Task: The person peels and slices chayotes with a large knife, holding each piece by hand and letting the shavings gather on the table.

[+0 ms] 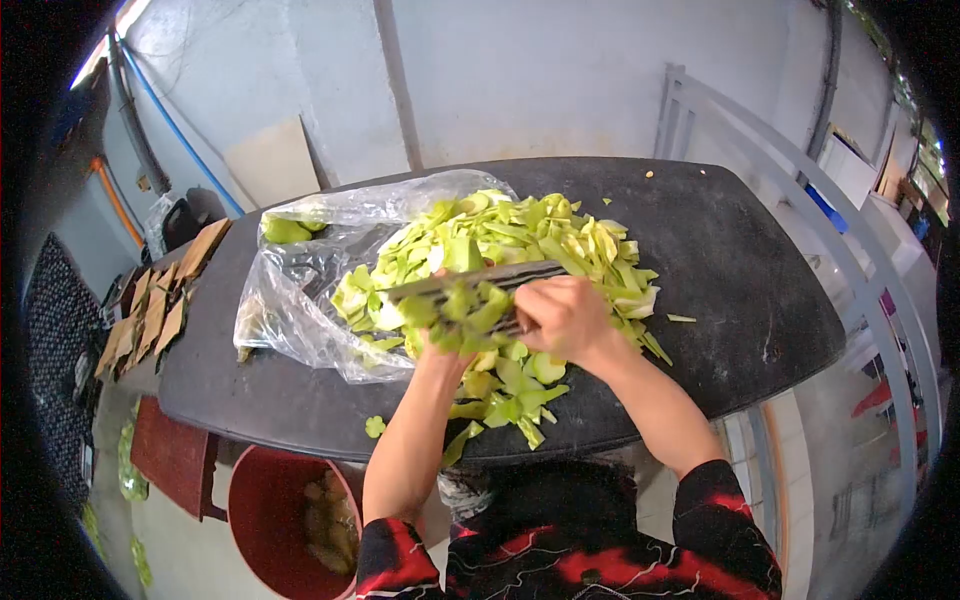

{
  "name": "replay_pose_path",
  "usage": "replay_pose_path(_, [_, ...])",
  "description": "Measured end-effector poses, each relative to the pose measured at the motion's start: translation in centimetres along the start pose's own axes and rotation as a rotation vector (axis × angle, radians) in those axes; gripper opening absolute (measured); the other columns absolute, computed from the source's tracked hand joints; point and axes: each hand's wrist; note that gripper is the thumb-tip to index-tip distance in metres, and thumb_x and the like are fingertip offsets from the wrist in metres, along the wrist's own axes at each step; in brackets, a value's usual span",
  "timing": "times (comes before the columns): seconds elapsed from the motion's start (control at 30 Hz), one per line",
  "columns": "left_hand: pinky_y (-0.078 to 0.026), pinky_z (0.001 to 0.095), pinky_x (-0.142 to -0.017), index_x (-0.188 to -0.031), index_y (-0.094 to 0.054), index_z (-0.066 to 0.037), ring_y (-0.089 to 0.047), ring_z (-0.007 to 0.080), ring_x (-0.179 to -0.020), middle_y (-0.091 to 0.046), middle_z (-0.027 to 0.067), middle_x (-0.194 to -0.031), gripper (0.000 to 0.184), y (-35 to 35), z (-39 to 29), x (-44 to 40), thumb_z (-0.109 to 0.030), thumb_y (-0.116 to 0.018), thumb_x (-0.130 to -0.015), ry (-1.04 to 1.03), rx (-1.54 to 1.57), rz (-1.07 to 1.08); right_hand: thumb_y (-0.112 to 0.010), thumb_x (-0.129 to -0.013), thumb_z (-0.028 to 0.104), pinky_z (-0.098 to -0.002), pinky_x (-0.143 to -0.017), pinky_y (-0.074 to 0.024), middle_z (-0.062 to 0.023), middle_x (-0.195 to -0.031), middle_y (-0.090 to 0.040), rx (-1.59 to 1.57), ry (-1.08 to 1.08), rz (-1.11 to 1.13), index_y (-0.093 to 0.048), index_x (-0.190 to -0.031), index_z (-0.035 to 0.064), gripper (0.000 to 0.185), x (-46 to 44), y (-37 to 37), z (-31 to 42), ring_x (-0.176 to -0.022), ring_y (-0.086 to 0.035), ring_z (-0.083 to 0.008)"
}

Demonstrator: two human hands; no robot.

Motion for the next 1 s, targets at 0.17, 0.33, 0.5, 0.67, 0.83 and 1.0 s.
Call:
replay_pose_path(0.17, [-0.050,0.0423,-0.089,-0.122,-0.057,-0.006,-0.061,0.0266,-0.102,-0.062,0.0114,-0.116,0.045,-1.3,0.1,0.7,-0.035,-0.052,-0.089,-0.081,-0.095,-0.071,-0.070,-0.072,0.019,-0.0372,-0.053,-0.0519,-0.0074,-0.063,-0.063,0.101,-0.144,0.023,-0.054,-0.072,0.0112,0.017,0.2,-0.7,-0.9,-0.057,-0.065,-0.0262])
replay_pose_path(0.33, [-0.051,0.0493,-0.081,-0.124,-0.055,-0.001,-0.062,0.0295,-0.098,-0.063,0.0159,-0.112,0.051,-4.5,-1.6,1.0,-0.034,-0.049,-0.085,-0.043,0.007,0.058,-0.070,-0.080,0.026,-0.0412,-0.060,-0.0541,-0.0115,-0.071,-0.068,0.181,-0.433,0.096,-0.060,-0.081,0.0072,0.021,0.4,-0.3,-5.9,-0.065,-0.067,-0.0308])
replay_pose_path(0.5, [-0.050,0.0455,-0.081,-0.126,-0.053,-0.001,-0.061,0.0287,-0.098,-0.061,0.0171,-0.111,0.056,-4.0,-1.9,0.9,-0.036,-0.053,-0.082,-0.042,0.009,0.021,-0.069,-0.085,0.030,-0.0434,-0.068,-0.0537,-0.0137,-0.082,-0.071,0.281,-0.705,0.242,-0.062,-0.087,0.0043,0.026,0.2,-0.6,-6.1,-0.078,-0.069,-0.0321])
replay_pose_path(0.67, [-0.048,0.0435,-0.083,-0.129,-0.052,-0.002,-0.060,0.0282,-0.099,-0.060,0.0165,-0.112,0.059,-4.0,-1.9,0.6,-0.037,-0.054,-0.081,-0.031,0.029,-0.044,-0.069,-0.085,0.036,-0.0465,-0.073,-0.0533,-0.0173,-0.093,-0.067,0.150,-0.621,0.296,-0.057,-0.098,0.0027,0.038,0.8,-2.2,-6.2,-0.088,-0.066,-0.0386])
replay_pose_path(0.83, [-0.048,0.0438,-0.084,-0.128,-0.051,-0.002,-0.059,0.0285,-0.098,-0.060,0.0165,-0.111,0.058,-3.9,-2.3,0.6,-0.037,-0.053,-0.082,-0.052,0.051,-0.010,-0.070,-0.084,0.024,-0.0454,-0.084,-0.0479,-0.0139,-0.096,-0.061,0.172,-0.477,0.208,-0.060,-0.094,0.0042,0.024,0.9,-1.2,-5.2,-0.098,-0.058,-0.0336])
replay_pose_path(1.0, [-0.048,0.0441,-0.084,-0.127,-0.052,-0.002,-0.059,0.0287,-0.098,-0.060,0.0161,-0.111,0.057,-4.4,-2.6,0.9,-0.037,-0.053,-0.082,-0.066,0.023,0.018,-0.070,-0.083,0.021,-0.0442,-0.084,-0.0469,-0.0138,-0.095,-0.060,0.196,-0.434,0.163,-0.061,-0.092,0.0032,0.022,1.1,-0.6,-3.9,-0.099,-0.057,-0.0330])
Point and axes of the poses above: each hand's wrist, its own x-axis away from the middle knuckle, its own y-axis out of the back of the hand, z = x × y
